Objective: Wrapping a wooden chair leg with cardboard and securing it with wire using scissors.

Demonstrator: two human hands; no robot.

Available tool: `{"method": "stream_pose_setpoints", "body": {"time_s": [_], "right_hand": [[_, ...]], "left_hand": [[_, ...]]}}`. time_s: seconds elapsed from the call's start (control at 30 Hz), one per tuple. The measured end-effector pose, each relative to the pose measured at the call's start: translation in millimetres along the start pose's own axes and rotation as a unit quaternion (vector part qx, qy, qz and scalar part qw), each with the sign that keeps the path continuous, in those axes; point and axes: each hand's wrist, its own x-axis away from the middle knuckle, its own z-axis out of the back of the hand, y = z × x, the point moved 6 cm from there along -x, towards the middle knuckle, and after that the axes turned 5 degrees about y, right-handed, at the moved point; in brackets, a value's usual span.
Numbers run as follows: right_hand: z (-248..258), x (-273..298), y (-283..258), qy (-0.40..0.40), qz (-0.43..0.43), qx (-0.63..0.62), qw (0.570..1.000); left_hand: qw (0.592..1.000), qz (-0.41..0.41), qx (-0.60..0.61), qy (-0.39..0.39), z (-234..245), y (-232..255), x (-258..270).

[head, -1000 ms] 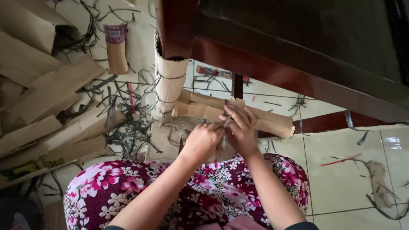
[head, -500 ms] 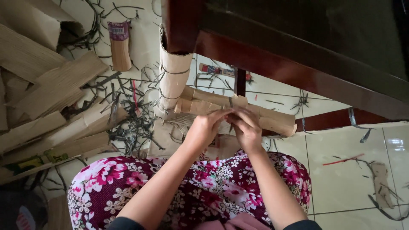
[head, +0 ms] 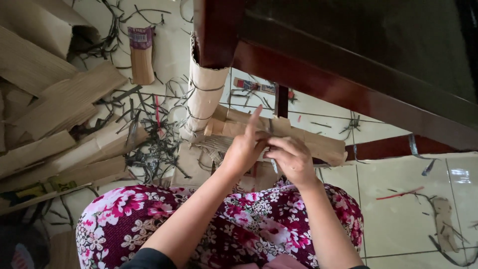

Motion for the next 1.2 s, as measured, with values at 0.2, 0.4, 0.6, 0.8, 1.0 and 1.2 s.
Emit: {"method": "stream_pose_setpoints", "body": {"time_s": [0.2,0.4,0.6,0.8,1.0,1.2], "right_hand": [[-10,6,23,-0.118,-0.065,0.048,0.990],[-1,-3,29,-0.016,-0.182,-0.021,0.983],[3,-15,27,0.034,-0.360,-0.028,0.932],[1,-19,12,-0.163,-0.240,-0.016,0.957],[15,-35,-6,-0.253,-0.333,-0.019,0.908],[13,-21,0,-0.169,-0.371,-0.042,0.912]], "left_hand": [[0.990,-0.094,-0.098,-0.019,-10,0,0],[0.994,-0.103,-0.038,-0.006,-5,16,7],[0.989,-0.124,-0.045,0.065,2,30,15],[0.972,-0.185,-0.128,0.064,-1,19,19],[0.951,-0.204,-0.229,0.028,-13,7,23],[0.971,-0.179,-0.153,0.033,1,18,22]]}}
